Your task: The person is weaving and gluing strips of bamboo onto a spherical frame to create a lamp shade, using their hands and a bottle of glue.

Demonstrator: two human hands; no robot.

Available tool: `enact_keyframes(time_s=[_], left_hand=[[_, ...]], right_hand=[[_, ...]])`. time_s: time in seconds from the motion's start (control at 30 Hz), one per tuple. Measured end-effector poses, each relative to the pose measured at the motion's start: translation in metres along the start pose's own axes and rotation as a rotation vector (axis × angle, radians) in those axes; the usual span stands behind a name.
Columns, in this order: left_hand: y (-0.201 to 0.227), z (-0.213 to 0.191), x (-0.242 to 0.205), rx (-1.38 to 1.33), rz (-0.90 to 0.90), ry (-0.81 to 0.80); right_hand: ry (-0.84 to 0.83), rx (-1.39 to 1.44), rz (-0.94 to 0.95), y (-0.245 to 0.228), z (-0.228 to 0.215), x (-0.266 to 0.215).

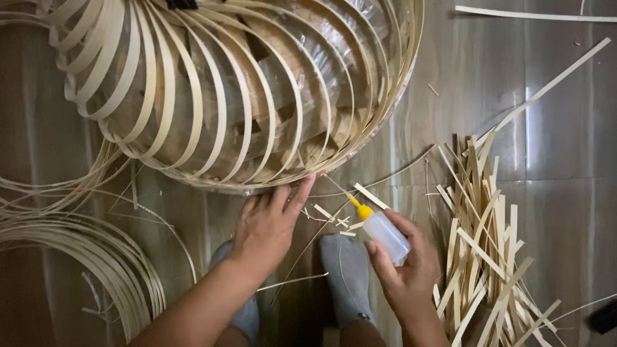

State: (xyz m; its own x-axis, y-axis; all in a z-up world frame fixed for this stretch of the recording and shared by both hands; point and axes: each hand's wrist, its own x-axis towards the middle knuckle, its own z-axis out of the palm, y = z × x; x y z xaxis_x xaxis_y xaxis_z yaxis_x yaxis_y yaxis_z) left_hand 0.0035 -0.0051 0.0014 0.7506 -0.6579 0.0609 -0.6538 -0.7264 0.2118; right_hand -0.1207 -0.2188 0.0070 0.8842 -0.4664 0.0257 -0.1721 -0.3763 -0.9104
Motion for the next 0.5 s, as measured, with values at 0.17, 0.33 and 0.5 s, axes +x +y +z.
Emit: enact_keyframes(time_s=[0.17, 0.33, 0.5], left_hand=[[-0.003, 0.000, 0.001, -0.014, -0.031, -0.047], [-0.006, -0.002, -0.003, -0.161, -0.020, 0.020], [-0.007, -0.007, -0.006, -0.260, -0.048, 0.032]], right_hand=[[0.023, -0.122, -0.142, -0.010, 0.002, 0.004], [0.000, -0.174, -0.186, -0.017, 0.004, 0.010], [-0.014, -0.188, -0.223, -0.021, 0.009, 0.015]])
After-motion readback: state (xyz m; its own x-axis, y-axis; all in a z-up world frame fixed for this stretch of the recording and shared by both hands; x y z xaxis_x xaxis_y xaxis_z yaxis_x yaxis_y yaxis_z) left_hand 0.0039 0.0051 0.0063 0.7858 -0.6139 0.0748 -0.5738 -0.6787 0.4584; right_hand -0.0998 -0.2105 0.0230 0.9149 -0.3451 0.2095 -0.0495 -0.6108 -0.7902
